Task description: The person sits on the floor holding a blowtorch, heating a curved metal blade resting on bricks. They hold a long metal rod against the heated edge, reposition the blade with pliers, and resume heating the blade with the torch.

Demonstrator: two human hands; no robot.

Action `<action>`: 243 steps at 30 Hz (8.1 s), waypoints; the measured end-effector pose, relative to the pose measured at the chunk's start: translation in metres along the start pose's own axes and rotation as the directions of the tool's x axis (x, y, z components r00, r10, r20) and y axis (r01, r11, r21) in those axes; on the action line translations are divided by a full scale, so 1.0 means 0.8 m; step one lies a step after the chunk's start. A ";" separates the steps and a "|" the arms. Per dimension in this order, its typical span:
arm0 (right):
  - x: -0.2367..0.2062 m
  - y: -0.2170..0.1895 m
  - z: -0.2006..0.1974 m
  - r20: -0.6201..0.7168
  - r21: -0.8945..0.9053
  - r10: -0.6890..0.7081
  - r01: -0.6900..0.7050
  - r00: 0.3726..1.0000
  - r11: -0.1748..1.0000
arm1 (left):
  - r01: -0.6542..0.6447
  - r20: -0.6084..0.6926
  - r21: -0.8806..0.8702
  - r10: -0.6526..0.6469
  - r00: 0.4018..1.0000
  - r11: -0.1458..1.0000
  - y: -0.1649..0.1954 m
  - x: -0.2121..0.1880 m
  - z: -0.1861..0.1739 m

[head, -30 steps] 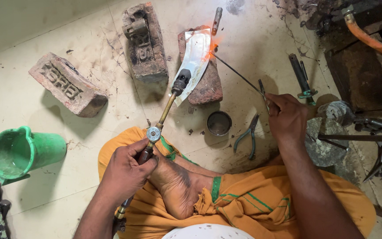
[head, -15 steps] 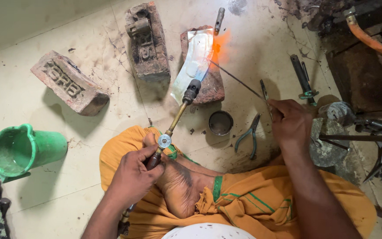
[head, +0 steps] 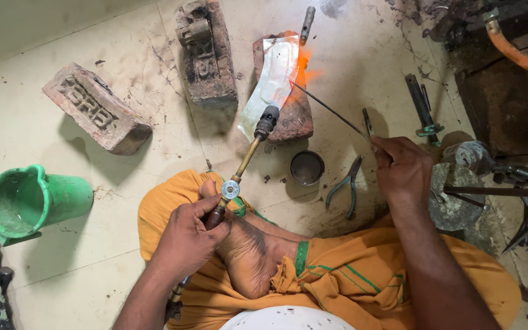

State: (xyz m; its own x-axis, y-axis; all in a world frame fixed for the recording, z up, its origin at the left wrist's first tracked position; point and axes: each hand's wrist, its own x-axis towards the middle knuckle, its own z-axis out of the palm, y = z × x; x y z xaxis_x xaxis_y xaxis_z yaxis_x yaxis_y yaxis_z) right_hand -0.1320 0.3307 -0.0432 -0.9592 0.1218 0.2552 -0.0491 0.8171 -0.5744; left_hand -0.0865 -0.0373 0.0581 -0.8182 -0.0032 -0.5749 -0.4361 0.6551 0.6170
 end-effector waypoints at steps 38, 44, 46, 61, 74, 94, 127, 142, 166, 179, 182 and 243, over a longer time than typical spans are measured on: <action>0.001 -0.013 -0.012 -0.006 -0.039 -0.067 0.067 0.998 0.997 | 0.000 -0.006 0.007 0.000 1.000 1.000 -0.001 0.002 -0.002; 0.002 -0.014 -0.011 -0.016 -0.062 -0.093 0.092 0.996 0.994 | 0.021 -0.001 0.009 -0.021 1.000 1.000 -0.001 0.001 -0.001; 0.003 -0.013 -0.011 -0.007 -0.039 -0.036 0.036 0.999 0.999 | 0.028 0.003 0.014 -0.028 1.000 1.000 0.000 0.001 -0.002; 0.000 -0.007 -0.008 -0.003 -0.006 -0.034 0.034 0.999 0.999 | -0.006 -0.004 0.003 0.006 1.000 1.000 0.004 0.002 -0.004; 0.002 -0.012 -0.010 -0.005 0.017 -0.003 0.003 1.000 1.000 | -0.029 -0.003 0.005 0.029 1.000 1.000 -0.001 0.005 -0.002; 0.007 -0.009 -0.006 -0.023 -0.054 -0.062 0.060 0.998 0.997 | -0.008 0.004 -0.005 0.008 1.000 1.000 0.001 0.003 -0.003; 0.014 -0.001 0.000 -0.031 0.040 -0.004 0.005 1.000 0.999 | 0.081 -0.049 -0.407 -0.110 0.993 0.910 0.011 -0.018 -0.046; 0.011 0.014 -0.014 -0.040 -0.019 0.156 -0.157 0.987 0.987 | 0.098 -0.042 -0.345 -0.120 0.992 0.934 0.002 -0.026 -0.038; -0.054 -0.208 -0.045 0.165 0.461 -0.236 0.136 0.958 0.877 | -0.221 -0.051 -0.340 0.216 0.975 0.914 -0.017 -0.050 0.009; -0.055 -0.320 -0.020 0.080 0.346 -0.693 0.632 0.716 0.693 | -0.342 -0.060 -0.408 0.349 0.935 0.847 -0.037 -0.059 0.001; -0.069 -0.345 0.013 -0.035 0.140 -0.654 0.651 0.756 0.746 | -0.430 -0.191 -0.319 0.388 0.902 0.844 -0.050 -0.042 -0.006; -0.060 -0.137 0.150 0.340 -0.123 0.284 -0.257 0.896 0.959 | -0.062 -0.546 0.287 0.217 0.809 0.956 -0.154 0.076 0.023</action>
State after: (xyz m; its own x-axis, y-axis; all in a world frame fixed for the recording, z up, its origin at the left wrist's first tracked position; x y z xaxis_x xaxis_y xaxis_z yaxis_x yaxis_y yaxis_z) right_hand -0.1144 0.1676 -0.0860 -0.9686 0.1494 -0.1989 0.2336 0.8211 -0.5208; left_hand -0.0756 -0.1044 -0.0625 -0.9611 -0.2735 -0.0377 -0.2584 0.8434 0.4710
